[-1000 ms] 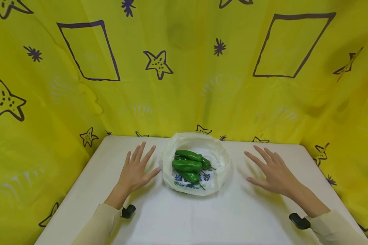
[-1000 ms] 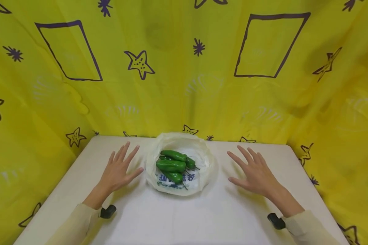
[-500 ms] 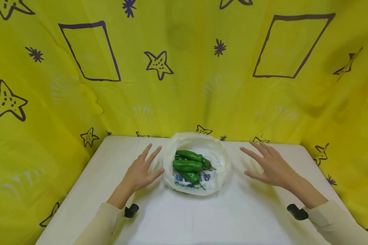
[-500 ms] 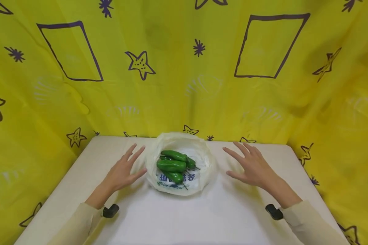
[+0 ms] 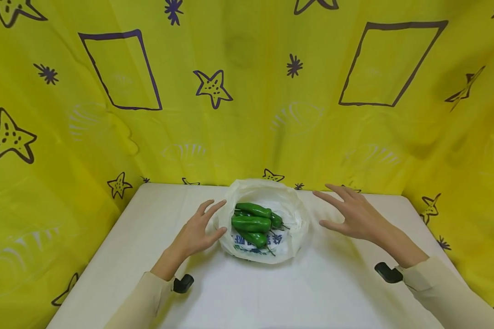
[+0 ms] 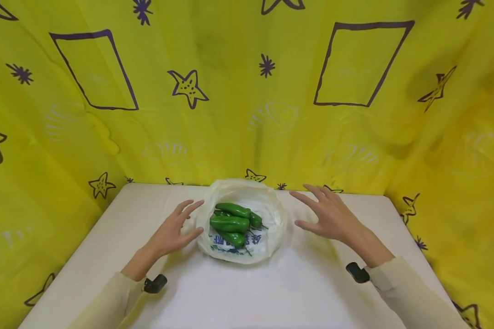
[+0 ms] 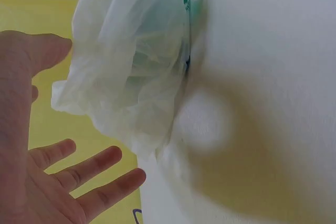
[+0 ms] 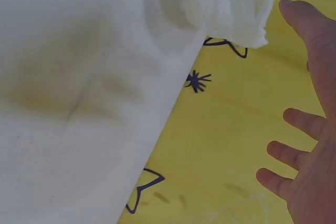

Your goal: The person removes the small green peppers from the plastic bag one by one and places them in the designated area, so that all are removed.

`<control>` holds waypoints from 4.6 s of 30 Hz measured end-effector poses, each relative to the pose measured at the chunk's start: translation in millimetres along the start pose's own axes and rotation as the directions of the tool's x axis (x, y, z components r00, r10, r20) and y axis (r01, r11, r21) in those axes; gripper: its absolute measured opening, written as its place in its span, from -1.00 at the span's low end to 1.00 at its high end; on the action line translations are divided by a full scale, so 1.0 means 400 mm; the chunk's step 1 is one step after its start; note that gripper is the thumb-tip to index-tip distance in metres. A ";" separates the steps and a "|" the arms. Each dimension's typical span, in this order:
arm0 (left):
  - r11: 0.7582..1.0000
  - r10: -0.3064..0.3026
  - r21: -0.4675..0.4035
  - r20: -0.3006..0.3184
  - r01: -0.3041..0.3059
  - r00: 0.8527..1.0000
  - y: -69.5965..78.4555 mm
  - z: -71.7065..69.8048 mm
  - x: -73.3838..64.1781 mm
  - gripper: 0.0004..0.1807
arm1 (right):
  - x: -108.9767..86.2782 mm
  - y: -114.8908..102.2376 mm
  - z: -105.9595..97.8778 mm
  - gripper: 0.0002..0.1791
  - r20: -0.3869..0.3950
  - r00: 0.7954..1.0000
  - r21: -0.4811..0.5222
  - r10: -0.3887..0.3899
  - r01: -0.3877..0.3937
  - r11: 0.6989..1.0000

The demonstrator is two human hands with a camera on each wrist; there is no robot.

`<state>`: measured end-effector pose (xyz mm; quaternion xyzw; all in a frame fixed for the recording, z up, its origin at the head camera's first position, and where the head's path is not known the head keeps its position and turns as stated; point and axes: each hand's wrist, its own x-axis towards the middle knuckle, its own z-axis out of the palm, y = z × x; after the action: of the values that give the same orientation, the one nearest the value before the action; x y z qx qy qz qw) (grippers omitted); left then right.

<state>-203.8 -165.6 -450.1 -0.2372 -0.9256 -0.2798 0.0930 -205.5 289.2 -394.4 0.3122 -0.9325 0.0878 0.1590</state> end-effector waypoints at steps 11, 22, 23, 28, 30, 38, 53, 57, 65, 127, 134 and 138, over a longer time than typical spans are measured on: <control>0.977 0.052 -0.205 -0.055 -0.062 0.997 0.010 0.024 0.021 -0.28 | 0.084 -0.050 -0.013 -0.22 0.076 0.997 0.096 -0.013 0.005 0.995; 0.975 0.008 -0.221 -0.098 -0.029 0.995 0.018 0.028 0.025 -0.37 | 0.192 -0.126 -0.008 -0.30 0.180 0.981 0.204 -0.075 0.037 0.978; 0.975 -0.001 -0.220 -0.099 -0.020 0.995 0.019 0.027 0.026 -0.38 | 0.203 -0.133 -0.006 -0.31 0.196 0.978 0.223 -0.075 0.030 0.974; 0.974 -0.058 -0.222 -0.084 0.038 0.995 0.028 0.022 0.029 -0.41 | 0.259 -0.154 0.014 -0.35 0.258 0.958 0.334 -0.124 0.032 0.942; 0.972 -0.076 -0.229 -0.072 0.058 0.995 0.032 0.020 0.032 -0.43 | 0.280 -0.158 0.024 -0.35 0.289 0.947 0.382 -0.139 0.019 0.924; 0.947 -0.133 -0.299 -0.032 0.117 0.991 0.041 0.021 0.040 -0.48 | 0.339 -0.166 0.082 -0.38 0.379 0.911 0.479 -0.166 -0.040 0.877; 0.888 -0.271 -0.385 0.008 0.253 0.963 0.047 0.025 0.043 -0.53 | 0.385 -0.183 0.149 -0.43 0.513 0.845 0.461 -0.150 -0.124 0.879; 0.876 -0.281 -0.405 0.014 0.262 0.960 0.049 0.024 0.044 -0.52 | 0.394 -0.184 0.159 -0.43 0.518 0.841 0.456 -0.154 -0.120 0.882; 0.856 -0.311 -0.430 0.013 0.286 0.950 0.051 0.021 0.045 -0.51 | 0.399 -0.190 0.170 -0.48 0.515 0.837 0.455 -0.184 -0.085 0.887; 0.819 -0.364 -0.475 0.006 0.323 0.931 0.053 0.027 0.044 -0.53 | 0.355 -0.200 0.015 -0.55 0.436 0.865 0.391 -0.248 0.067 0.918; 0.811 -0.376 -0.479 0.011 0.335 0.926 0.052 0.026 0.046 -0.53 | 0.331 -0.176 -0.010 -0.54 0.362 0.895 0.434 -0.259 0.084 0.897; 0.810 -0.377 -0.481 0.011 0.335 0.926 0.054 0.024 0.047 -0.52 | 0.309 -0.150 -0.024 -0.52 0.337 0.917 0.457 -0.215 0.041 0.889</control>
<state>-209.8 -137.2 -442.1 -0.0630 -0.8518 -0.5198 0.0173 -259.6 175.9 -338.0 0.4128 -0.8780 0.2238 -0.0932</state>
